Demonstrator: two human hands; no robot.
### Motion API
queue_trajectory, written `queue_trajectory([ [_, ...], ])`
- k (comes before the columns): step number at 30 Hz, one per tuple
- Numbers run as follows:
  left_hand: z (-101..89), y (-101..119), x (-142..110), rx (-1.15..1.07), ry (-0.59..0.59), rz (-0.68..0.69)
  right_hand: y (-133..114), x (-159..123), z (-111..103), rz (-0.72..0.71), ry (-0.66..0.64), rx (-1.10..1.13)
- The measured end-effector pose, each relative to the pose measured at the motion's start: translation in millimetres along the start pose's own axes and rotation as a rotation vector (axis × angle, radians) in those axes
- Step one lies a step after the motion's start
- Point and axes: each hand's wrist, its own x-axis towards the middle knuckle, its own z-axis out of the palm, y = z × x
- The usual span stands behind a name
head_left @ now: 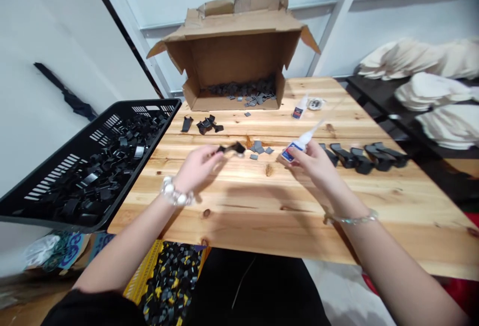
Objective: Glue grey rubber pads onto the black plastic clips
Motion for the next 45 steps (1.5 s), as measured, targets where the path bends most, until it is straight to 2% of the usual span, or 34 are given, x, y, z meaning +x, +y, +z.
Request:
queue_trajectory([
  [2,5.4,14,-32,-0.357,-0.191,-0.133,-5,-3,0,0.038,-0.018,0.047],
  [3,8.5,18,-46,-0.470,-0.242,-0.202,-6,-4,0,0.049,-0.026,0.059],
  [4,11.5,22,-57,-0.553,-0.273,-0.262,-7,-5,-1,0.059,-0.038,0.070],
  [6,16.7,27,-74,-0.592,-0.257,-0.302,-8,-6,0,0.079,-0.068,0.087],
  [8,20.9,31,-85,-0.479,-0.194,-0.218,-7,-7,1,0.099,-0.096,0.097],
  [11,27.0,40,-98,-0.172,-0.137,-0.027,-8,-9,4,0.121,-0.142,0.152],
  [13,32.2,47,-107,-0.010,-0.105,0.049,-8,-10,7,0.127,-0.173,0.240],
  [16,41.0,56,-117,0.097,-0.047,0.098,-7,-11,10,0.131,-0.206,0.402],
  [19,48.0,59,-122,0.089,-0.014,0.065,-5,-12,10,0.117,-0.229,0.469],
  [29,53.8,57,-121,-0.010,0.079,-0.078,-8,-6,-2,0.082,-0.184,0.506],
  [33,51.6,57,-117,-0.038,0.053,-0.090,-13,-3,-8,0.042,-0.187,0.523],
  [36,43.6,61,-107,-0.052,0.000,-0.006,-15,-2,-8,0.023,-0.187,0.529],
  [38,35.7,65,-97,-0.054,-0.059,0.109,-15,-2,-7,0.020,-0.187,0.535],
  [42,21.7,68,-72,-0.038,-0.245,0.364,-13,-4,-5,0.030,-0.164,0.573],
  [45,18.2,59,-51,-0.019,-0.357,0.436,-12,-5,-4,0.058,-0.145,0.598],
])
